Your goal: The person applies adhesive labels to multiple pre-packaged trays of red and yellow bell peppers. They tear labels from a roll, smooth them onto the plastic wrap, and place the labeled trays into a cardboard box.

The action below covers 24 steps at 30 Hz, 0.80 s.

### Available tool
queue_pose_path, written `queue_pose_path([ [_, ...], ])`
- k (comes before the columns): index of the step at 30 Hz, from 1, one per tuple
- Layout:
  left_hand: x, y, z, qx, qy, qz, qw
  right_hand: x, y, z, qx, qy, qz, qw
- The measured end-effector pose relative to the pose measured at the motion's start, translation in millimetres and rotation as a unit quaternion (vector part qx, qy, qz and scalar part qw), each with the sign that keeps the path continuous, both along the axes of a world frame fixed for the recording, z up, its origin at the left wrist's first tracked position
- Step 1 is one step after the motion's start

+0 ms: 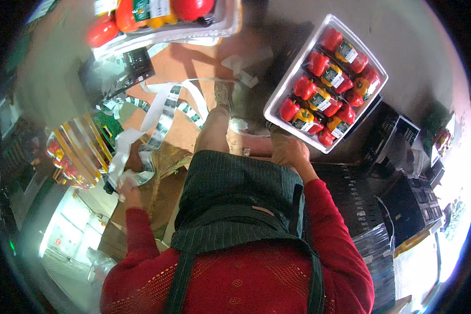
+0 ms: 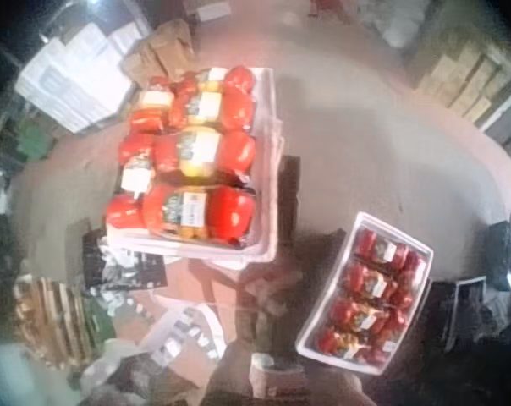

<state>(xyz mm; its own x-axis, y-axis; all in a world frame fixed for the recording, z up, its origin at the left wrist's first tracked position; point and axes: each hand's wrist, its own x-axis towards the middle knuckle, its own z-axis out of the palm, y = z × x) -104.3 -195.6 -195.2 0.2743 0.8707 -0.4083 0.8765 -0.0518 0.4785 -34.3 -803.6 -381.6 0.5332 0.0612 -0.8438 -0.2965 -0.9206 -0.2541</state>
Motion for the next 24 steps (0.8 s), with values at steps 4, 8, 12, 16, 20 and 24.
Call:
queue_pose_path([
  [4, 90, -115, -52, -0.262, -0.175, 0.001, 0.949, 57, 98, 38, 0.14, -0.068, -0.018, 0.988],
  [8, 139, -174, -9, -0.458, -0.157, -0.02, 0.875, 109, 215, 106, 0.416, -0.093, 0.008, 0.905],
  [12, 150, -171, 24, -0.366, -0.176, -0.246, 0.88, 125, 279, 165, 0.477, -0.097, 0.045, 0.872],
  [16, 146, -164, 33, -0.39, -0.169, -0.282, 0.86, 125, 284, 193, 0.425, -0.061, -0.05, 0.902],
  [20, 150, -179, 35, -0.422, -0.211, -0.383, 0.794, 130, 246, 226, 0.464, 0.087, -0.187, 0.862],
  [24, 140, -203, 28, -0.593, -0.159, -0.314, 0.724, 134, 168, 251, 0.452, 0.136, -0.29, 0.833],
])
